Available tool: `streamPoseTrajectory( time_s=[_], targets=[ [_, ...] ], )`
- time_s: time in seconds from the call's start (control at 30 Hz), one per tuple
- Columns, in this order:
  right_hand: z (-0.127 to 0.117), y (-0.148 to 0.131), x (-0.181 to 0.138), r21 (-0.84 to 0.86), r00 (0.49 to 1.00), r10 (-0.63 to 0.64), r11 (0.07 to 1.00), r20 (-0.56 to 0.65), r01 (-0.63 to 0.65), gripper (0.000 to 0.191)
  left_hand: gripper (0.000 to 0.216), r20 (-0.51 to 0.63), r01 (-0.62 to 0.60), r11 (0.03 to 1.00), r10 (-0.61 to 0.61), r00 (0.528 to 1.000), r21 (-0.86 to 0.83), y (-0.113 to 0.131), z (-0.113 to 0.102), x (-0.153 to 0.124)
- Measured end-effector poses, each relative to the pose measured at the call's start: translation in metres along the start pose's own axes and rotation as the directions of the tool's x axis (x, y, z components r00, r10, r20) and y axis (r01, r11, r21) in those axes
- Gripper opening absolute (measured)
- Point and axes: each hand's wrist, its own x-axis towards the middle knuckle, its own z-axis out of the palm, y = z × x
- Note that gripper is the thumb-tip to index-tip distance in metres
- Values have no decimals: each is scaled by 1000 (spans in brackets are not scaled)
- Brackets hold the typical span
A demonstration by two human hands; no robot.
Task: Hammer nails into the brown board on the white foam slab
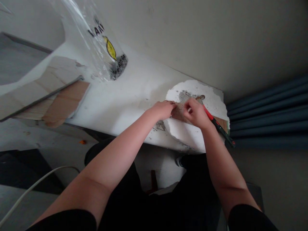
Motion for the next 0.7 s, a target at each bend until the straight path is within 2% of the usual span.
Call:
streamPoseTrajectory(
  time_s=[0.07,0.1,0.13,0.17,0.23,0.3,0.37,0.43,0.5,0.53,0.57,0.63,0.67,0.7],
  targets=[
    [-13,-11,-11,111,999,21,994,-44,-16,8,57,3,-7,1000,7,1000,-18,-5,0,1],
    [-14,-18,-17,166,1000,-3,986,21,0,8,57,10,-25,999,25,1000,-31,-8,-1,2],
    [-11,-26,-23,210,986,-72,977,147,40,8,56,19,-50,998,51,999,-44,-11,-2,2],
    [-3,-35,-27,220,956,-147,971,255,90,8,55,20,-69,996,70,997,-52,-15,-4,2],
    [22,-50,-33,102,904,-234,972,359,211,7,52,-11,-46,998,45,999,-45,-21,-9,1],
    [47,-60,-32,-112,902,-206,958,379,266,11,51,-81,58,998,-59,995,-19,-25,-16,-1],
    [58,-62,-28,-219,916,-158,943,369,251,13,51,-142,171,985,-169,975,5,-26,-22,-4],
    [47,-55,-23,-216,955,-154,953,252,211,7,54,-161,254,967,-247,955,22,-26,-28,-8],
    [20,-37,-21,-148,993,-111,983,-27,106,7,61,-147,334,942,-325,934,41,-26,-31,-12],
    [4,-25,-22,-120,981,-68,992,-181,47,7,64,-131,370,927,-361,923,56,-27,-32,-14],
    [-11,-11,-23,-103,948,-16,995,-317,-17,7,65,-108,399,914,-390,915,78,-28,-32,-16],
    [-34,20,-27,-114,845,79,980,-528,-163,8,61,-28,425,893,-426,904,144,-31,-30,-18],
    [-40,36,-31,-129,815,127,962,-566,-240,7,57,32,425,887,-438,899,182,-34,-28,-18],
    [-42,51,-34,-153,807,181,936,-562,-316,3,53,102,418,882,-447,889,218,-37,-24,-18]
  ],
)
